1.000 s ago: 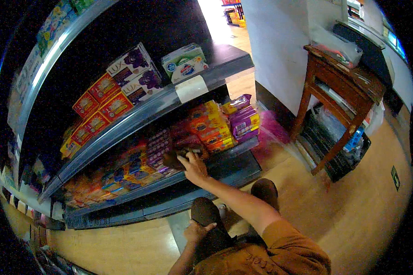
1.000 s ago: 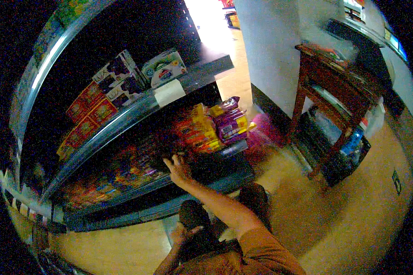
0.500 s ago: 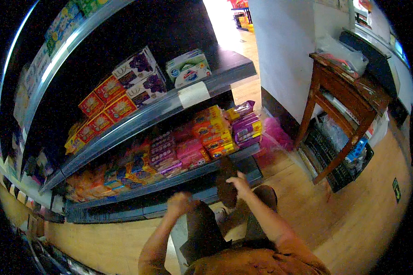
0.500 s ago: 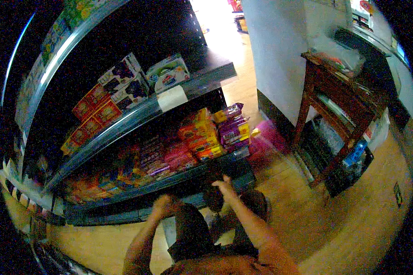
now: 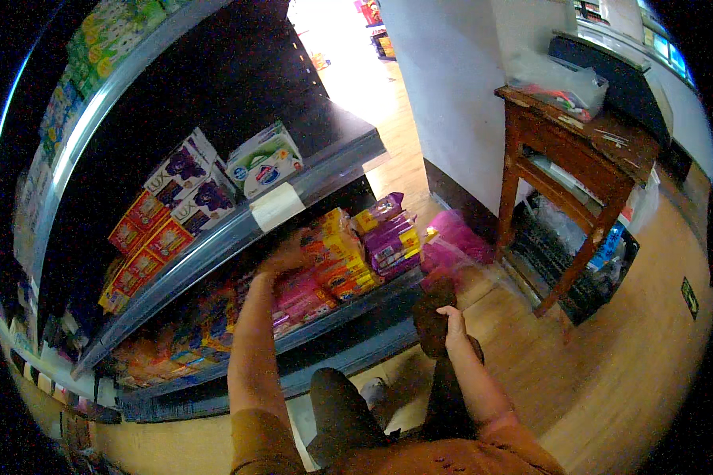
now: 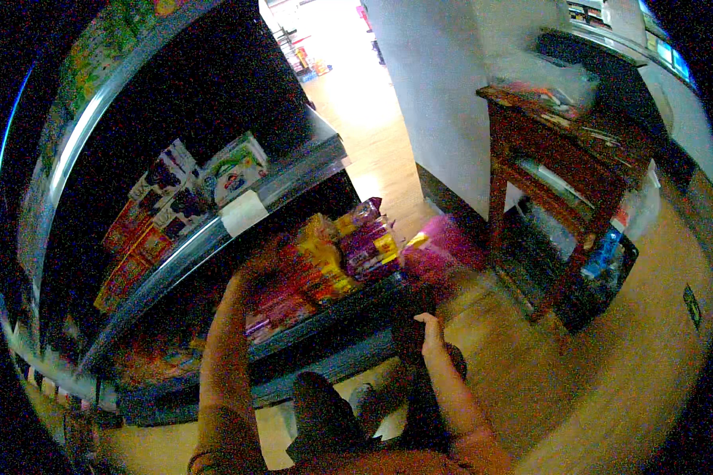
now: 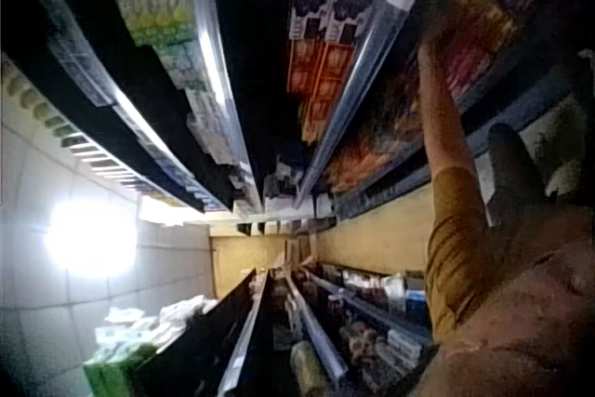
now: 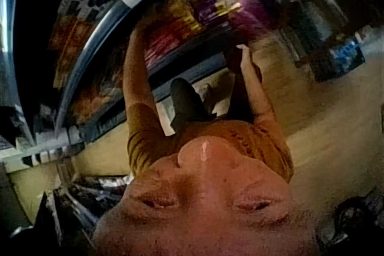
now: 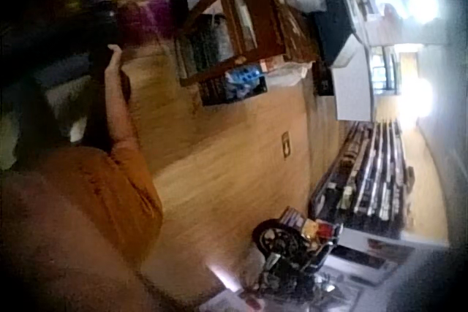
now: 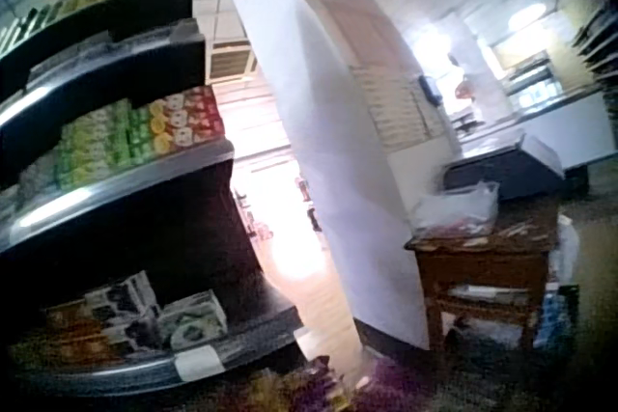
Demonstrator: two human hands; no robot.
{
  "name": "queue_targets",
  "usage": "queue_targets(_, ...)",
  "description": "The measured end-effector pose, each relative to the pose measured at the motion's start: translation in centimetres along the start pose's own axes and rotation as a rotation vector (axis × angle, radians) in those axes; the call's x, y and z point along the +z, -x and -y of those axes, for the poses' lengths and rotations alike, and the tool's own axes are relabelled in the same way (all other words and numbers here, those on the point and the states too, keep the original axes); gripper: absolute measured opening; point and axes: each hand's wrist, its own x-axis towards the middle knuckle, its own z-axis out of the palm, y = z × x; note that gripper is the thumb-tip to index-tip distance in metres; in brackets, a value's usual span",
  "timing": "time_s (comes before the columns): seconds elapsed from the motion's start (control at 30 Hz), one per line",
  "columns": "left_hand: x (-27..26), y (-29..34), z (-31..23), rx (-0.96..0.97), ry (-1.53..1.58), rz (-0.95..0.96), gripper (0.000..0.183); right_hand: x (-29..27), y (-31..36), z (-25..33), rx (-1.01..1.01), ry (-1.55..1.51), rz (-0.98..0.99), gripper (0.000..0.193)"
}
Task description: The person wipes the top of stacked red boxes with a brown cloth, then moves to a freezer to wipe the glass lid. They proceed to a shelving unit, picking up and wiping various packaged items including detergent boxes and bars before placing them back on the shelf.
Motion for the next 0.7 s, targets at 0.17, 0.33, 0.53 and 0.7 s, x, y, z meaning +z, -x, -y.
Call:
queue_targets(0.17,1.3,-0.1,1.6,0.081,0.235,-0.019,0.076,0.0,-0.2,0.4,0.03,0.123,-0.171,0.012)
queue_targets(0.33,0.9,1.1,-0.5,0.012,0.086,-0.099,0.068,-0.9,-1.2,-0.2,-0.014,-0.042,0.033,0.013)
queue_targets(0.53,2.0,4.9,-2.1,-0.087,-0.106,-0.36,0.06,1.2,1.8,0.8,0.003,-0.047,0.04,0.024)
queue_targets(0.7,1.2,10.2,-6.3,-0.199,0.307,-0.374,0.057,0.5,1.8,0.6,0.039,-0.144,0.105,0.025)
